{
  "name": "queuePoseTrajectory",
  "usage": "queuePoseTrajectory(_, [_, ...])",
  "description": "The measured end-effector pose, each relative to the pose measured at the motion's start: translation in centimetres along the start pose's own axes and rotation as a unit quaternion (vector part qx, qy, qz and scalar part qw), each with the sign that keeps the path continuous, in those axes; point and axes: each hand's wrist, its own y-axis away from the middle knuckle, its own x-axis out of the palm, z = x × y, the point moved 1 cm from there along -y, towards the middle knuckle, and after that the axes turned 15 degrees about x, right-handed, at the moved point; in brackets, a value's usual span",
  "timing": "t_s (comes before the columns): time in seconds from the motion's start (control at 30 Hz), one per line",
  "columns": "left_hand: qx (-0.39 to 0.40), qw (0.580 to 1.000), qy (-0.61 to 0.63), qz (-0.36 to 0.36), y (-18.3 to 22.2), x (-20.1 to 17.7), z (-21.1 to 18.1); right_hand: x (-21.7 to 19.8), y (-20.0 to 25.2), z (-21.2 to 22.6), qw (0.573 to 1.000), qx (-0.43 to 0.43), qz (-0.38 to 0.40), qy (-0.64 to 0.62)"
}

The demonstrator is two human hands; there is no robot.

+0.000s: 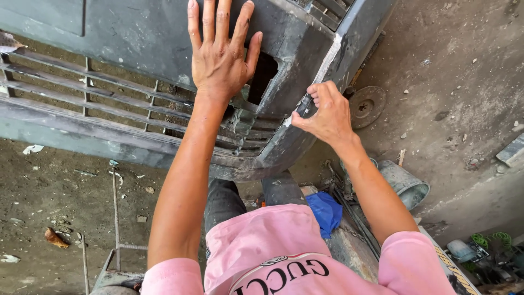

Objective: The person works on a detached car grille panel laid on the workshop floor, scraping and sanding dried body filler along its edge with a small hand block. They periodically dip the block in a bucket of liquid, then wipe the panel's edge with a cloth.

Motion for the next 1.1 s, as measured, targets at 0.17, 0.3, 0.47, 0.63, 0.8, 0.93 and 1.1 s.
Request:
queuePoseTrajectory(0.17, [-0.003, 1.000, 0.003, 0.003, -0.2, -0.1, 0.0, 1.1, -0.8, -2.4, 0.996, 0.071, 0.044, -0.034])
queuePoseTrajectory(0.3, [-0.011, 1.000, 0.003, 0.013, -0.1, 0.2, -0.1, 0.7, 0.4, -1.4, 0.999, 0.037, 0.007, -0.040])
queuePoseTrajectory(0.47, [-0.005, 1.000, 0.003, 0.008, 0.0, 0.1, 0.0, 0.4, -1.4, -2.0, 0.999, -0.010, -0.022, -0.033])
queuePoseTrajectory(0.63, [-0.001, 1.000, 0.001, 0.011, 0.0, 0.0, 0.0, 0.0, -7.5, -7.4, 0.999, 0.003, -0.009, -0.048])
queuePoseTrajectory(0.8, [-0.010, 1.000, 0.008, 0.023, -0.2, -0.1, -0.1, -1.2, -10.9, -7.5, 0.998, 0.005, -0.022, -0.051])
queuePoseTrajectory(0.93, [-0.009, 1.000, 0.002, 0.022, -0.2, 0.0, 0.0, 1.6, -6.1, -5.5, 0.981, -0.049, -0.079, 0.170])
queuePoseTrajectory(1.1, [-0.015, 0.999, 0.018, 0.029, -0.4, -0.4, -0.1, 3.4, 3.9, -1.6, 0.989, -0.009, 0.027, 0.147])
